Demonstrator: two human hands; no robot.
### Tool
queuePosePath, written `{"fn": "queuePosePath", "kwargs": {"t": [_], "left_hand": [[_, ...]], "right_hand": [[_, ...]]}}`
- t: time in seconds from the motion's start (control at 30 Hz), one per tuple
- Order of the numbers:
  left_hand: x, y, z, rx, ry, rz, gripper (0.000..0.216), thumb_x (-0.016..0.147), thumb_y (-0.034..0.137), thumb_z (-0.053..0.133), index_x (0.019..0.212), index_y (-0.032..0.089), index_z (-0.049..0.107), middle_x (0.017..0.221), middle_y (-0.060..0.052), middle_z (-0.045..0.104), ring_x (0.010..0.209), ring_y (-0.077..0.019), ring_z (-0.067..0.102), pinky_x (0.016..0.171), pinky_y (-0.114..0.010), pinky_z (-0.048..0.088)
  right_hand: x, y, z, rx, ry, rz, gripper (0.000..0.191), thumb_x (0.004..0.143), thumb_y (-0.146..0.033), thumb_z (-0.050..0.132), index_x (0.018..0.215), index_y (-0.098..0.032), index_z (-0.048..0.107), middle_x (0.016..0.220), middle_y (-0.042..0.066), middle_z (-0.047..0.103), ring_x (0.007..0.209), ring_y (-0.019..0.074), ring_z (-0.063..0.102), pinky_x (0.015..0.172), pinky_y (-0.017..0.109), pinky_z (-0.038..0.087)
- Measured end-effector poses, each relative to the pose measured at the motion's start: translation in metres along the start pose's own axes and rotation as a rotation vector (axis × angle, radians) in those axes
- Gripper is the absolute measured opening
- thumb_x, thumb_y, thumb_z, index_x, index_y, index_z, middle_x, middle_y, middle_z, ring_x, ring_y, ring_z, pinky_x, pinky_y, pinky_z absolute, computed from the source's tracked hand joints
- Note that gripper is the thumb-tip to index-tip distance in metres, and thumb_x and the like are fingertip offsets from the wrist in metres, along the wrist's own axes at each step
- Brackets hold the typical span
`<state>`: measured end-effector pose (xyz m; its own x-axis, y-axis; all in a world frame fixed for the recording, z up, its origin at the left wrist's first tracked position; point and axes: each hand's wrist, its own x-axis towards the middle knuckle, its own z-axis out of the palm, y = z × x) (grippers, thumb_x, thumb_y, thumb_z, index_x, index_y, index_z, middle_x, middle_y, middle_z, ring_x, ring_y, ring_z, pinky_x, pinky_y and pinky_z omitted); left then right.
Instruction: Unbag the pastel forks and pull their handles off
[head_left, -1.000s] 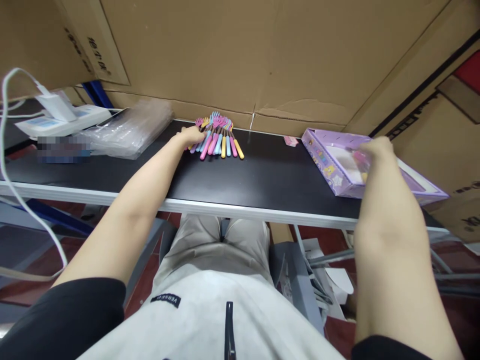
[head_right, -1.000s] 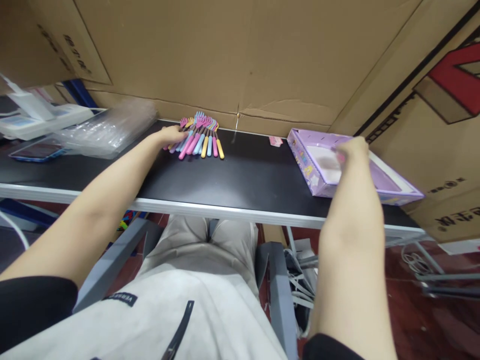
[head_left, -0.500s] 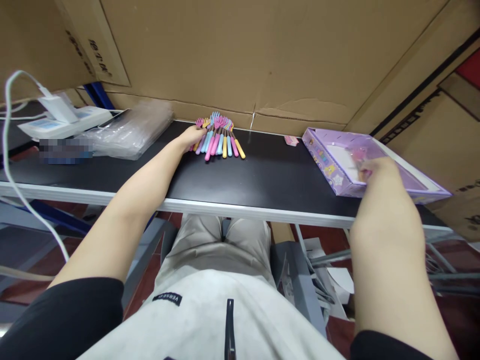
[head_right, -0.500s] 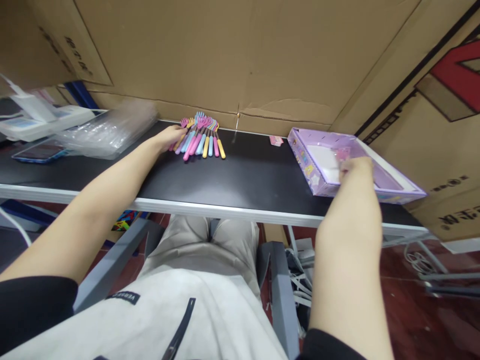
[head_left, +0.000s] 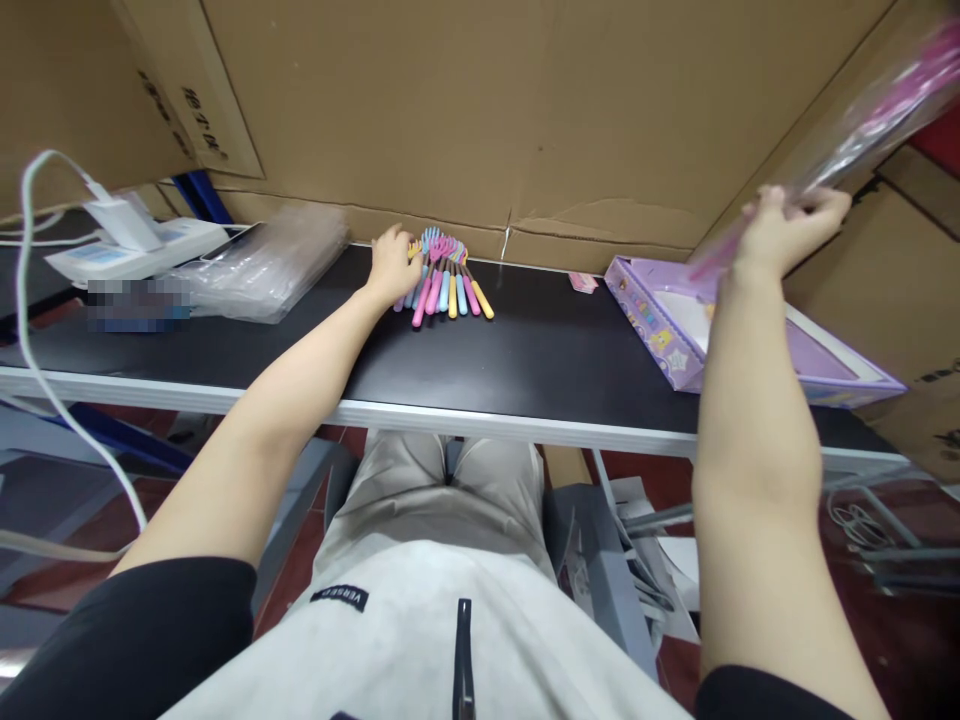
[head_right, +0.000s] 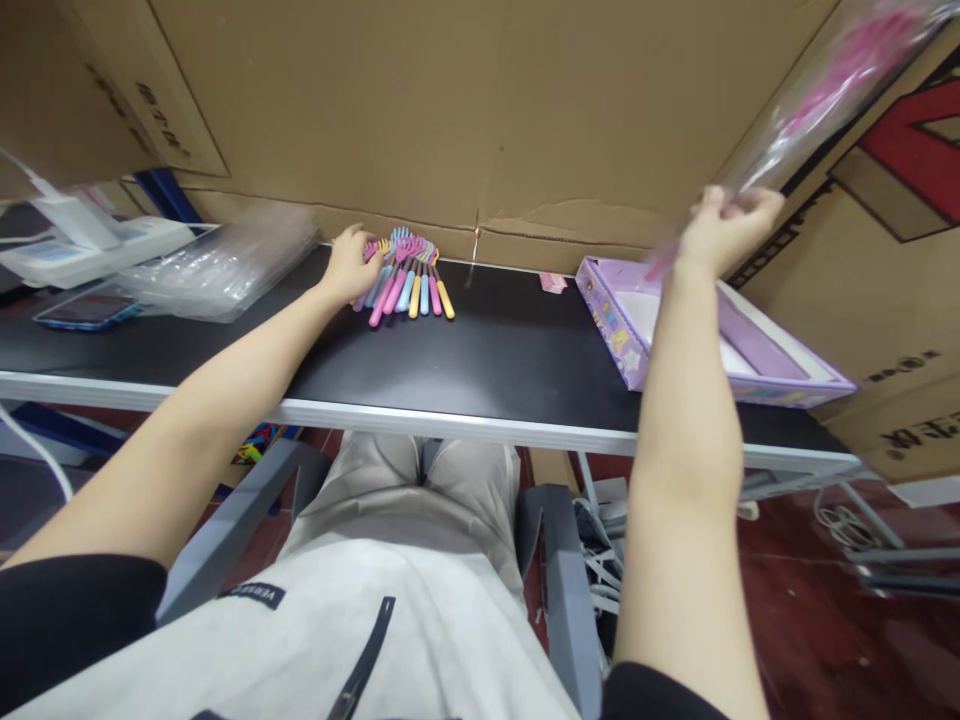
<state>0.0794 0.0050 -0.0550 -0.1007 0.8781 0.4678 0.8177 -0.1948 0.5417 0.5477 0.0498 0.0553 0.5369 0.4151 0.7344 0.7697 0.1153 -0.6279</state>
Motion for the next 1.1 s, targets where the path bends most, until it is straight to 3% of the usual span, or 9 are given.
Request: {"fn": "queuePosePath", "kwargs": {"t": [0.07,0.17,0.23,0.3,0.5,0.67,0.87,0.97,1.1], "left_hand": [[-0.006,0.01,-0.002,-0.032,0.047,0.11,0.052,0.094,0.044,0.052,0.142,0.024,0.059,0.162,-0.016,0.046,0.155,-0.0373,0.032,0.129,-0.06,0.015],[-0.017,0.03,-0.005,-0.018,0.094,0.254,0.049,0.097,0.047,0.05,0.142,0.029,0.058,0.163,-0.013,0.047,0.155,-0.0353,0.034,0.129,-0.06,0.014],[-0.023,0.043,-0.006,0.013,0.107,0.34,0.046,0.099,0.047,0.047,0.139,0.028,0.058,0.164,-0.012,0.045,0.155,-0.0328,0.035,0.129,-0.057,0.016],[-0.029,0.053,-0.004,0.031,0.105,0.422,0.044,0.101,0.049,0.045,0.136,0.026,0.059,0.165,-0.013,0.044,0.155,-0.0318,0.035,0.128,-0.055,0.019],[-0.04,0.067,0.004,0.043,0.013,0.546,0.034,0.096,0.052,0.057,0.109,0.023,0.068,0.163,-0.013,0.047,0.152,-0.0349,0.039,0.126,-0.058,0.023],[-0.04,0.063,0.008,0.042,-0.087,0.542,0.02,0.089,0.043,0.067,0.089,0.023,0.071,0.159,-0.01,0.052,0.15,-0.0375,0.039,0.126,-0.066,0.015],[-0.034,0.059,0.012,0.008,-0.143,0.523,0.016,0.084,0.037,0.07,0.084,0.023,0.075,0.149,-0.01,0.061,0.147,-0.0412,0.04,0.123,-0.072,0.011],[-0.031,0.056,0.012,0.004,-0.139,0.492,0.016,0.085,0.037,0.071,0.082,0.021,0.075,0.146,-0.011,0.063,0.145,-0.0412,0.043,0.122,-0.072,0.013],[-0.026,0.051,0.01,-0.009,-0.108,0.439,0.017,0.088,0.036,0.069,0.083,0.022,0.075,0.143,-0.011,0.064,0.142,-0.041,0.044,0.121,-0.072,0.016]], "right_hand": [[-0.022,-0.054,0.003,0.357,-0.037,0.107,0.034,0.104,-0.001,0.034,0.131,-0.012,0.051,0.142,0.022,0.061,0.119,0.0122,0.07,0.096,0.026,0.057],[-0.071,-0.116,0.007,0.722,-0.241,0.249,0.017,0.105,-0.014,0.051,0.121,-0.018,0.053,0.137,0.012,0.066,0.1,0.0126,0.072,0.091,0.029,0.06],[-0.108,-0.139,0.015,0.889,-0.384,0.361,0.004,0.104,-0.017,0.055,0.106,-0.02,0.054,0.127,0.005,0.071,0.091,0.0094,0.07,0.089,0.027,0.061],[-0.143,-0.149,0.026,0.959,-0.51,0.541,0.006,0.102,-0.019,0.057,0.099,-0.02,0.053,0.112,0.002,0.074,0.089,0.0108,0.071,0.086,0.03,0.062],[-0.203,-0.143,0.05,1.079,-0.673,0.752,0.019,0.089,-0.024,0.074,0.095,-0.02,0.056,0.086,-0.001,0.073,0.088,0.0161,0.075,0.078,0.033,0.066],[-0.213,-0.137,0.048,1.121,-0.676,0.818,0.03,0.088,-0.039,0.078,0.096,-0.021,0.056,0.088,0.0,0.073,0.087,0.0163,0.076,0.08,0.034,0.066],[-0.216,-0.134,0.055,1.103,-0.702,0.862,0.039,0.089,-0.054,0.075,0.095,-0.021,0.054,0.085,0.002,0.071,0.087,0.0174,0.075,0.082,0.037,0.066],[-0.21,-0.129,0.059,1.074,-0.702,0.835,0.042,0.09,-0.061,0.069,0.098,-0.022,0.056,0.088,0.004,0.07,0.091,0.0188,0.074,0.085,0.039,0.065],[-0.19,-0.111,0.06,0.937,-0.791,0.632,0.056,0.09,-0.074,0.055,0.112,-0.023,0.06,0.109,0.01,0.071,0.11,0.0246,0.071,0.09,0.046,0.063]]}}
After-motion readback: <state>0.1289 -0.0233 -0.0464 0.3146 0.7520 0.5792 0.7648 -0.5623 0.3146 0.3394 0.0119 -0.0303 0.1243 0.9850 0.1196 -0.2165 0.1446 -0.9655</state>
